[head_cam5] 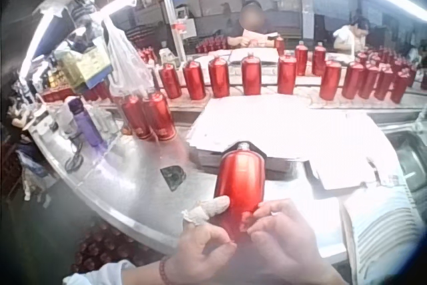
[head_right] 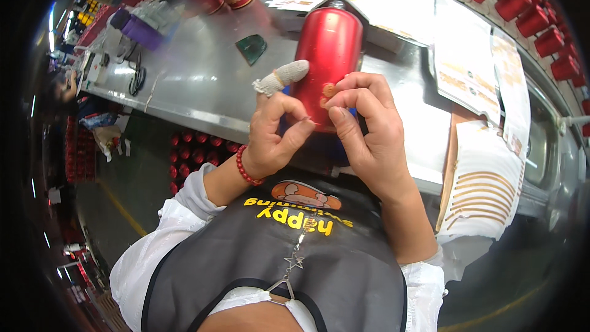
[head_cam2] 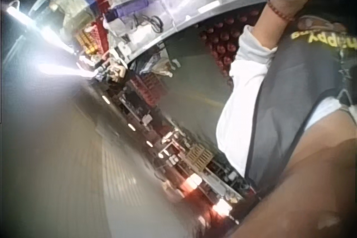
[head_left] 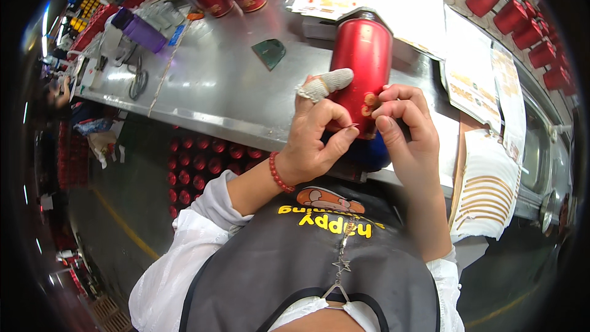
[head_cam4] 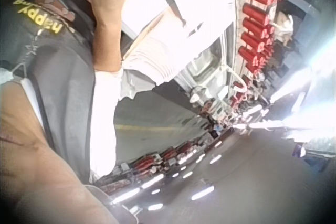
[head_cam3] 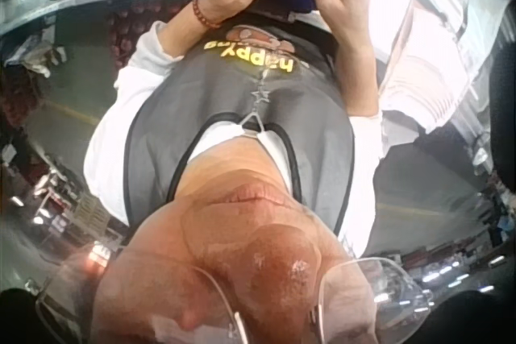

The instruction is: The person applies gold stickers to red beverage cans on a production line. They peel stickers from sheets, align them on the can body, and smooth them with a green plastic squeegee. The person handles multiple cans one at a time, rotating each can to apply labels on different sides.

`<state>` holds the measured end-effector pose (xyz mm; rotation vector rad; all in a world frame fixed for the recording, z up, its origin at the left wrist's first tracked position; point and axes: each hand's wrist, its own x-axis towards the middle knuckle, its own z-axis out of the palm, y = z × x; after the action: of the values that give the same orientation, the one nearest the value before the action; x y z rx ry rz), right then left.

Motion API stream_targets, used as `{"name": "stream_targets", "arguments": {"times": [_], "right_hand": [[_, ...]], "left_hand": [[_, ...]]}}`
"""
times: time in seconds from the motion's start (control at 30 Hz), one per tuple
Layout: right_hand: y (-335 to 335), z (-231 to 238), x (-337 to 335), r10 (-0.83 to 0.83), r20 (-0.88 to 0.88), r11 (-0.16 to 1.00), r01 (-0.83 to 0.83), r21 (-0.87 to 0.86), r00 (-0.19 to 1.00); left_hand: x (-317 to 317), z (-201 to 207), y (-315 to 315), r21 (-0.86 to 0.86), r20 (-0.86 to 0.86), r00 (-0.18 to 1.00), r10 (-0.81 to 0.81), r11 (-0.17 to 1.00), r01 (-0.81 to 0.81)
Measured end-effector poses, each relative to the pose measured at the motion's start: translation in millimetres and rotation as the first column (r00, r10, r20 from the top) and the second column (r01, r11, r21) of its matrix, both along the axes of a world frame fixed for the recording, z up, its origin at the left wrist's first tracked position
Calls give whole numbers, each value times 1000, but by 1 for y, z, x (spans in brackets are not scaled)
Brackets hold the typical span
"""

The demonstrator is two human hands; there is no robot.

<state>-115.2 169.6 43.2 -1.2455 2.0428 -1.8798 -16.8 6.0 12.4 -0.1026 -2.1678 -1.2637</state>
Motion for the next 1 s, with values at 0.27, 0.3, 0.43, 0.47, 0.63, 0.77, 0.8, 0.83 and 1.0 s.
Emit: {"name": "stream_targets", "arguments": {"times": [0.27,0.3,0.43,0.47,0.63,0.77,0.8,0.83,1.0], "right_hand": [[93,15,-16,-156,41,987,157,-24,987],[115,15,-17,-244,110,966,252,-63,963],[221,16,-29,-550,344,784,612,-101,761],[251,10,-39,-577,400,734,667,-127,712],[401,-25,-139,-866,-137,415,845,338,481],[476,-81,-243,-566,-690,-214,728,651,451],[472,-88,-254,-544,-722,-327,685,651,427],[470,-94,-261,-409,-728,-409,602,685,550],[527,-105,-297,-457,-451,-140,439,888,767]], "left_hand": [[-5,-14,4,14,-81,997,-5,1000,6],[-4,-15,6,-16,-82,997,8,1000,-9],[-5,-18,10,-17,-58,997,-41,999,41],[-7,-19,12,25,-93,995,-17,999,20],[-9,-22,16,65,-98,994,-41,997,47],[-2,-27,16,99,-34,999,28,995,-25],[1,-25,18,91,-16,998,53,994,-51],[3,-22,20,83,1,997,74,994,-74],[8,-19,20,14,123,985,120,992,-122]]}}
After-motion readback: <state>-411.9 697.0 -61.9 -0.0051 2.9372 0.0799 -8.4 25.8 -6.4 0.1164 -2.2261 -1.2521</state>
